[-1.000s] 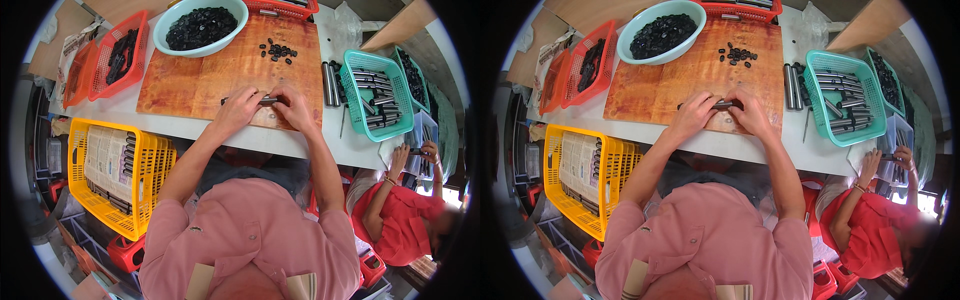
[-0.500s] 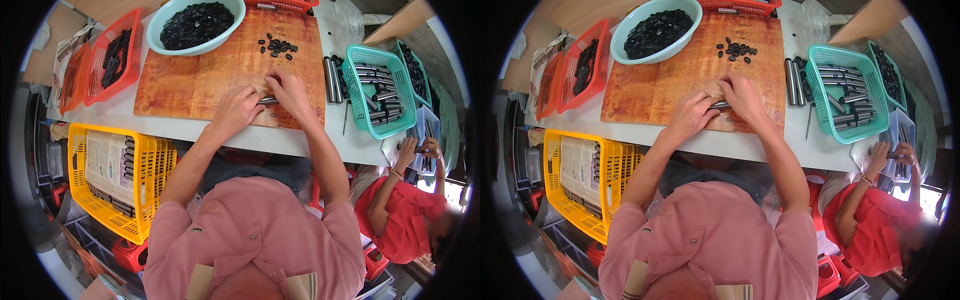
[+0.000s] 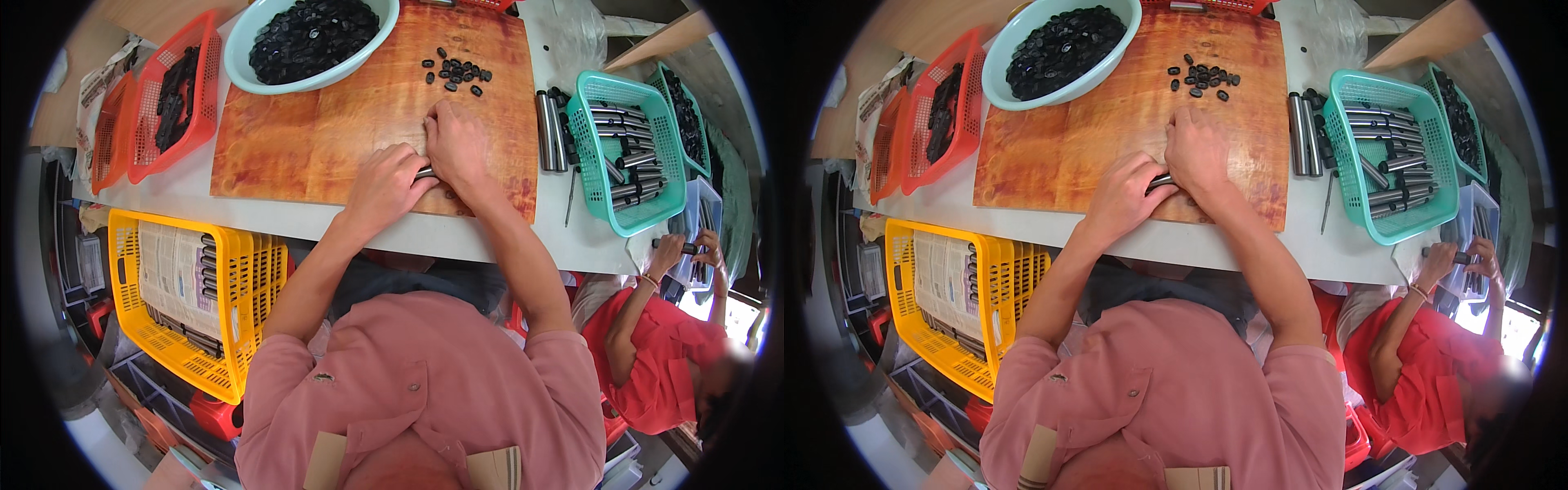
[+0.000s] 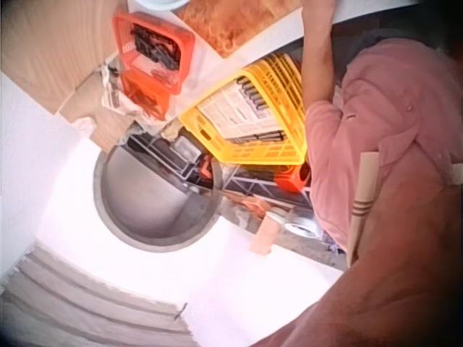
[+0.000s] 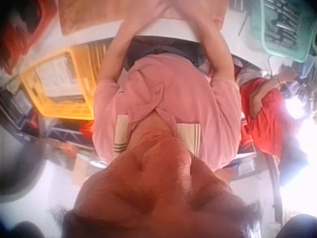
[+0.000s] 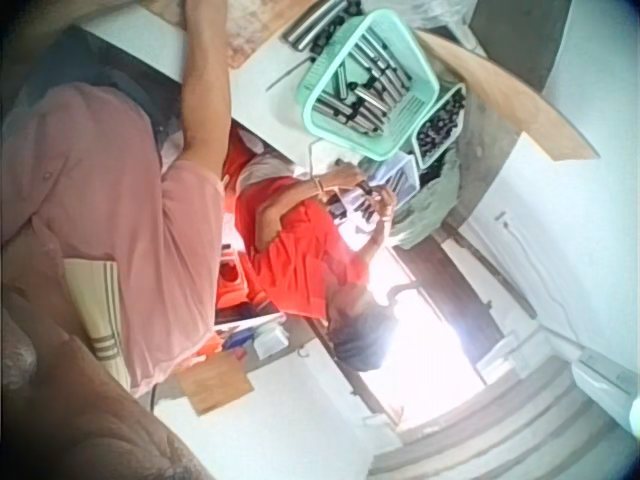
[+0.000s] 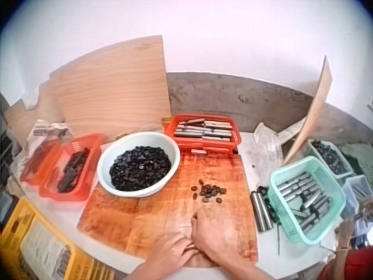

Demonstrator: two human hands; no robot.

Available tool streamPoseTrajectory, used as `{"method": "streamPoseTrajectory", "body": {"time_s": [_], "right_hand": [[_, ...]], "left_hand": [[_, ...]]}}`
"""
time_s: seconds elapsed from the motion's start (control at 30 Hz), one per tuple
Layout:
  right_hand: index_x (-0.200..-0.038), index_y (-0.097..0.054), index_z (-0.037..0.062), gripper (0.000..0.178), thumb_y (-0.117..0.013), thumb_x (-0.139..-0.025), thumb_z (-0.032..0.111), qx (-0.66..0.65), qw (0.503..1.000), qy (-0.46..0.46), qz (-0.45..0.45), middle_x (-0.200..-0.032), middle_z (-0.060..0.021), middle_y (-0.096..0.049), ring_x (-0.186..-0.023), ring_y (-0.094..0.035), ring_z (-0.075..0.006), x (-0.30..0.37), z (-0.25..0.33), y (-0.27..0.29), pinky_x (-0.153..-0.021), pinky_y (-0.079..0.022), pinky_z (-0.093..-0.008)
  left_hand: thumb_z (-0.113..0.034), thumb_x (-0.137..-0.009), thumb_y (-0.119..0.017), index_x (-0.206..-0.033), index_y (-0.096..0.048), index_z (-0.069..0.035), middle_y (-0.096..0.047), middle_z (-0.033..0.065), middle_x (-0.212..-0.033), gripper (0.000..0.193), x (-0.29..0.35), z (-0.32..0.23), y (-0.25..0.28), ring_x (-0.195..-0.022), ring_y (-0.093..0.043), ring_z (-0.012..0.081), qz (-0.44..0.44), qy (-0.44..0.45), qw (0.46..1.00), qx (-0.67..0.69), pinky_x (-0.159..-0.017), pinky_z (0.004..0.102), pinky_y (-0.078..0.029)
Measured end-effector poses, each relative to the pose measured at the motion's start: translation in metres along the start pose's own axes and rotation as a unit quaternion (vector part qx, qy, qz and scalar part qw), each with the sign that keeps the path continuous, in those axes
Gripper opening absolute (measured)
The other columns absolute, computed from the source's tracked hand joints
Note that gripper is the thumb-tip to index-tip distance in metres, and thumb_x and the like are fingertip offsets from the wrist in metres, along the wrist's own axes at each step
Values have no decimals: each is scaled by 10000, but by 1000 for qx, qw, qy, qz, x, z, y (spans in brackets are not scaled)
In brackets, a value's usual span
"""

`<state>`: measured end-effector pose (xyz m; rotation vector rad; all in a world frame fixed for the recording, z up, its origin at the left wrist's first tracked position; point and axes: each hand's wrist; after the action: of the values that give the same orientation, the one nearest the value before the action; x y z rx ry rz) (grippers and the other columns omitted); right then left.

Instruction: The person repeatedly picks up small black caps and metal marker bodies, inserts the caps into the bodies, and places the assembled markers into a yellow basket. The process is repeated continuously with items from a bowl and a green basket.

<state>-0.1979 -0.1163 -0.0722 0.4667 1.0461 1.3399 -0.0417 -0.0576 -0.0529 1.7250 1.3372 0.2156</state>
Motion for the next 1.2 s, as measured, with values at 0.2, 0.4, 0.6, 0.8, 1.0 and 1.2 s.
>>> {"method": "streamPoseTrajectory", "body": {"time_s": [0.2,0.4,0.6,0.8,1.0,1.2], "right_hand": [[-936,-628,52,106,-655,-914,153,-6,1000,-9,-4,-912,-150,-676,-854,-640,-354,0,1,0,-776,-466,-471],[-956,-623,52,103,-632,-921,148,15,1000,-25,10,-906,-155,-674,-855,-638,-360,3,6,3,-779,-466,-486],[-945,-701,18,184,-588,-920,161,1,999,-36,9,-903,-237,-703,-849,-667,-448,2,-4,1,-743,-514,-528],[-954,-640,32,341,-514,-1077,324,-352,913,-188,-85,-823,-26,-591,-744,-529,-140,13,-17,-4,-656,-439,-328],[-977,-630,17,336,-533,-1080,321,-328,936,-119,-49,-832,-11,-568,-758,-500,-116,-1,-44,-15,-668,-411,-278],[-980,-650,18,283,-590,-1060,283,-333,935,-117,-37,-813,-6,-565,-724,-484,-106,2,-52,-21,-631,-401,-264]], "left_hand": [[-148,-769,-827,-878,-663,-24,-604,109,-868,233,-3,-4,0,-814,-611,326,-6,-6,1000,-7,-721,424,-499],[-165,-752,-828,-873,-656,-48,-581,87,-877,241,-2,3,-5,-830,-610,298,15,-4,1000,-18,-727,411,-492],[-217,-720,-841,-891,-658,-91,-603,87,-874,280,8,-1,-8,-865,-630,291,-28,-35,998,-36,-742,421,-502],[-269,-790,-787,-937,-657,-71,-612,106,-931,278,13,9,-9,-936,-625,298,-33,-21,999,-36,-795,424,-514],[-175,-940,-716,-1331,-596,25,-691,162,-1183,455,52,-3,86,-930,-705,214,-97,316,869,367,-807,326,-558],[-164,-933,-714,-1342,-605,22,-688,63,-1025,463,176,5,214,-814,-679,118,-289,393,801,346,-743,285,-568]]}}
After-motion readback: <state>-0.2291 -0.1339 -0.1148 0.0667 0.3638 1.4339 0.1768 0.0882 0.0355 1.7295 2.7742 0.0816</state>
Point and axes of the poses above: each hand's wrist, its own x-axis away from the middle knuckle, its own y-axis out of the back of the hand, z = x × y
